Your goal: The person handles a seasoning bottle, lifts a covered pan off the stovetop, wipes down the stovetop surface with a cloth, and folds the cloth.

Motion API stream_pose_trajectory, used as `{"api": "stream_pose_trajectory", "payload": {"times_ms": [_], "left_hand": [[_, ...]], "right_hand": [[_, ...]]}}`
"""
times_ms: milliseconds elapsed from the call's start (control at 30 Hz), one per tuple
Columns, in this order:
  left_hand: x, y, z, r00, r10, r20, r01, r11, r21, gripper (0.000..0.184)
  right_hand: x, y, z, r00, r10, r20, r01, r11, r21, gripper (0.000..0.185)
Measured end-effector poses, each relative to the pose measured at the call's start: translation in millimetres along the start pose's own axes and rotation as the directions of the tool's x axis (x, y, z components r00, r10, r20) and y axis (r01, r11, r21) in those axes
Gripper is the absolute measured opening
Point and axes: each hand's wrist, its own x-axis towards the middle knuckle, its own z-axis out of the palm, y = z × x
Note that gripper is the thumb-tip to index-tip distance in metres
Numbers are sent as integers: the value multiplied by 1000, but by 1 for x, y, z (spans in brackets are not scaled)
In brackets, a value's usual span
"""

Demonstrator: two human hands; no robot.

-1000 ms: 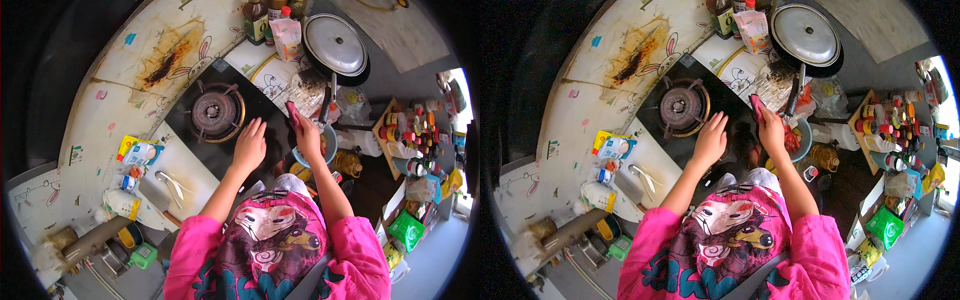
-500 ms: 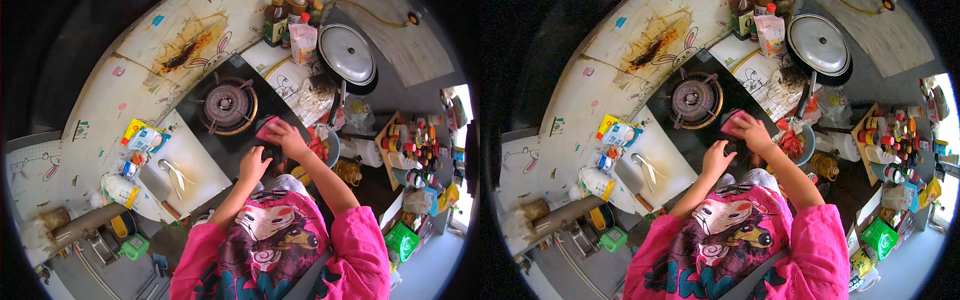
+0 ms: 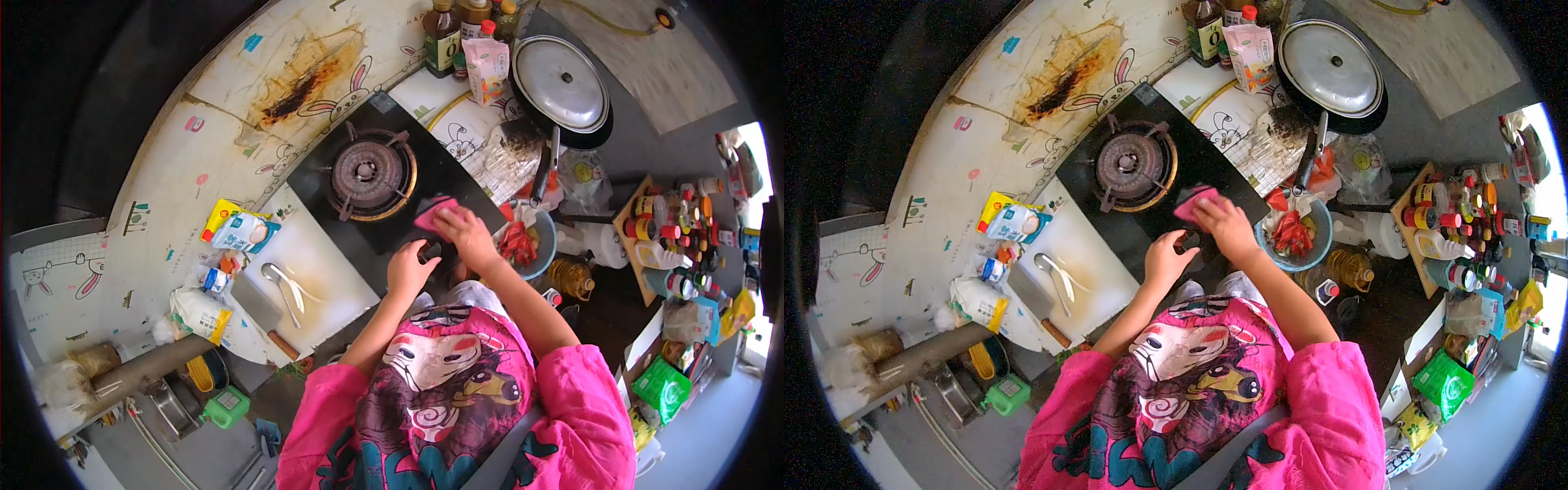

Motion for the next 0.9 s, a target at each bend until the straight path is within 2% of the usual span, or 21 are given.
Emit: {"api": "stream_pose_trajectory", "payload": {"times_ms": [33,167,233,267,300,367,433,500,533,567,633,700,733,767,800,833,867,900], "left_hand": [[0,0,0,1000,0,1,0,1000,0,40],[0,3,-2,999,-32,-13,32,999,-8,37],[-2,1,-2,999,-44,-14,43,999,-20,35],[-2,-1,-2,999,-53,8,54,999,-2,35],[-2,-3,0,998,-62,29,61,998,16,35],[-3,-4,3,999,-48,10,48,999,23,35],[-2,-4,0,999,-36,-7,37,999,40,36],[-3,-1,-1,999,17,-44,-15,999,44,38],[-2,-4,2,998,26,-51,-24,999,34,40],[-3,-6,5,998,31,-56,-30,999,31,40],[-6,-7,6,997,9,-75,-6,999,39,42],[-7,-6,6,999,-33,-16,34,999,25,46],[-8,-3,5,999,32,-35,-31,999,39,50],[-11,-1,4,994,96,-53,-93,994,54,53],[-16,-7,8,994,-26,110,12,992,122,60],[-19,-6,6,998,25,66,-32,993,112,57],[-25,-5,4,997,18,76,-29,988,150,55],[-28,-1,-3,996,9,87,-25,982,187,53]], "right_hand": [[3,6,-2,999,31,-29,-31,1000,0,40],[9,5,-29,935,352,-50,-327,906,269,32],[8,-22,-54,977,214,15,-205,907,367,28],[-1,-34,-43,979,203,-30,-177,908,380,24],[-8,-39,-25,988,121,-100,-77,928,365,22],[-4,-55,-21,978,207,-13,-188,911,366,22],[4,-53,-21,973,229,-7,-211,910,358,25],[10,-35,-14,948,318,3,-294,874,388,24],[16,-26,-17,941,316,-124,-255,899,357,25],[17,-19,-21,903,409,-136,-340,870,358,22],[25,-18,-31,908,389,-154,-319,881,349,21],[32,-31,-32,974,190,-122,-121,896,428,23],[38,-38,-18,981,105,-165,-28,911,412,25],[41,-41,-6,999,38,-10,-32,940,340,30],[43,-49,8,995,14,102,-39,967,252,33],[45,-56,16,977,0,215,-36,986,163,36],[47,-54,19,977,-1,215,-36,985,168,36],[53,-51,19,948,-24,319,-9,995,103,39]]}}
